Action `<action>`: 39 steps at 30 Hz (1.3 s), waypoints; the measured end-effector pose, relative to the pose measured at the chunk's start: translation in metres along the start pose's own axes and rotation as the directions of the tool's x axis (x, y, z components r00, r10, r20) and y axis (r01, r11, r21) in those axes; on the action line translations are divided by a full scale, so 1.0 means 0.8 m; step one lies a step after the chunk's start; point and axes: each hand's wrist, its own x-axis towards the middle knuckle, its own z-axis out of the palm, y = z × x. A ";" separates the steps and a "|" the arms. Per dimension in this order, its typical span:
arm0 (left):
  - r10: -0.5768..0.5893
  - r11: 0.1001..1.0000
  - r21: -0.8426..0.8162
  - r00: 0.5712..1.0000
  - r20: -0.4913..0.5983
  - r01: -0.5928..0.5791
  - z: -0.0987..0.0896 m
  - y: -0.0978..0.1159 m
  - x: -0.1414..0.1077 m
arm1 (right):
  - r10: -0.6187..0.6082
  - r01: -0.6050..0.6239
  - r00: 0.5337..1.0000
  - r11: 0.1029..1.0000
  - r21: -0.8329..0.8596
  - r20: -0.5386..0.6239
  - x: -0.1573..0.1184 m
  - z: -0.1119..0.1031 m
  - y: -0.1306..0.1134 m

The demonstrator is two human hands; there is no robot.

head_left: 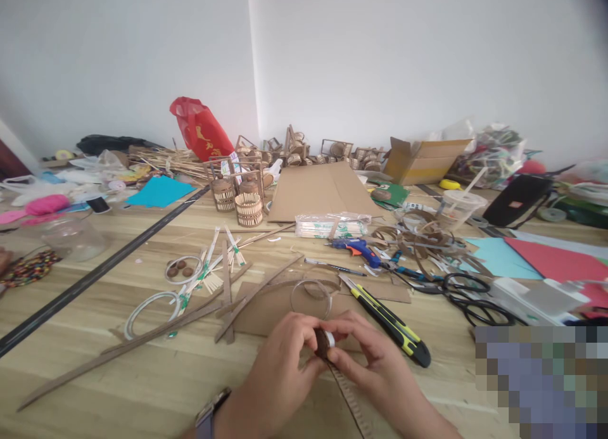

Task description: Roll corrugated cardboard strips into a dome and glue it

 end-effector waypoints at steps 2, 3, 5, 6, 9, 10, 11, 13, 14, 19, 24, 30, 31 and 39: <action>0.013 1.000 0.016 0.999 0.035 -0.014 0.000 0.002 0.003 | 0.036 -0.036 0.999 0.999 0.011 0.017 0.000 0.000 0.001; 0.027 0.999 0.033 0.998 0.064 -0.029 -0.001 0.004 0.004 | 0.056 -0.056 0.998 0.998 0.021 0.025 0.000 0.000 0.001; 0.053 0.996 0.066 0.993 0.110 -0.060 -0.003 0.007 0.007 | 0.100 -0.101 0.995 0.992 0.071 0.024 0.001 -0.001 0.000; 0.060 0.995 0.077 0.991 0.118 -0.069 -0.004 0.008 0.008 | 0.126 -0.126 0.992 0.986 0.112 0.012 0.002 -0.003 0.000; 0.055 0.993 0.098 0.992 0.116 -0.066 -0.005 0.010 0.009 | 0.195 -0.184 0.980 0.966 0.183 -0.042 0.003 -0.011 -0.004; 0.050 0.992 0.108 0.992 0.114 -0.063 -0.005 0.010 0.009 | 0.200 -0.189 0.978 0.968 0.164 -0.055 0.003 -0.014 -0.006; 0.048 0.991 0.120 0.992 0.114 -0.062 -0.005 0.010 0.009 | 0.193 -0.184 0.979 0.975 0.123 -0.063 0.002 -0.016 -0.008; 0.052 0.987 0.149 0.993 0.110 -0.068 -0.004 0.010 0.008 | 0.147 -0.147 0.987 0.989 0.001 -0.061 0.001 -0.019 -0.012; 0.055 0.984 0.163 0.992 0.109 -0.073 -0.004 0.009 0.008 | 0.116 -0.119 0.992 0.991 -0.061 -0.052 0.001 -0.019 -0.014; 0.064 0.969 0.233 0.994 0.091 -0.084 -0.002 0.006 0.004 | 0.021 -0.022 1.000 0.966 -0.256 -0.008 -0.001 -0.011 -0.014; 0.050 0.960 0.270 0.996 0.073 -0.068 0.000 0.003 0.001 | 0.026 -0.021 1.000 0.940 -0.340 0.010 0.000 -0.011 -0.013; 0.037 0.951 0.303 0.995 0.090 -0.063 0.001 0.004 0.003 | 0.088 -0.067 0.995 0.938 -0.340 0.046 0.005 -0.016 -0.028; 0.033 0.948 0.313 0.995 0.094 -0.061 0.002 0.004 0.003 | 0.089 -0.069 0.995 0.935 -0.348 0.042 0.005 -0.016 -0.030; 0.003 0.942 0.332 0.994 0.110 -0.039 0.003 0.004 0.000 | 0.064 -0.054 0.998 0.923 -0.381 0.014 0.002 -0.008 -0.018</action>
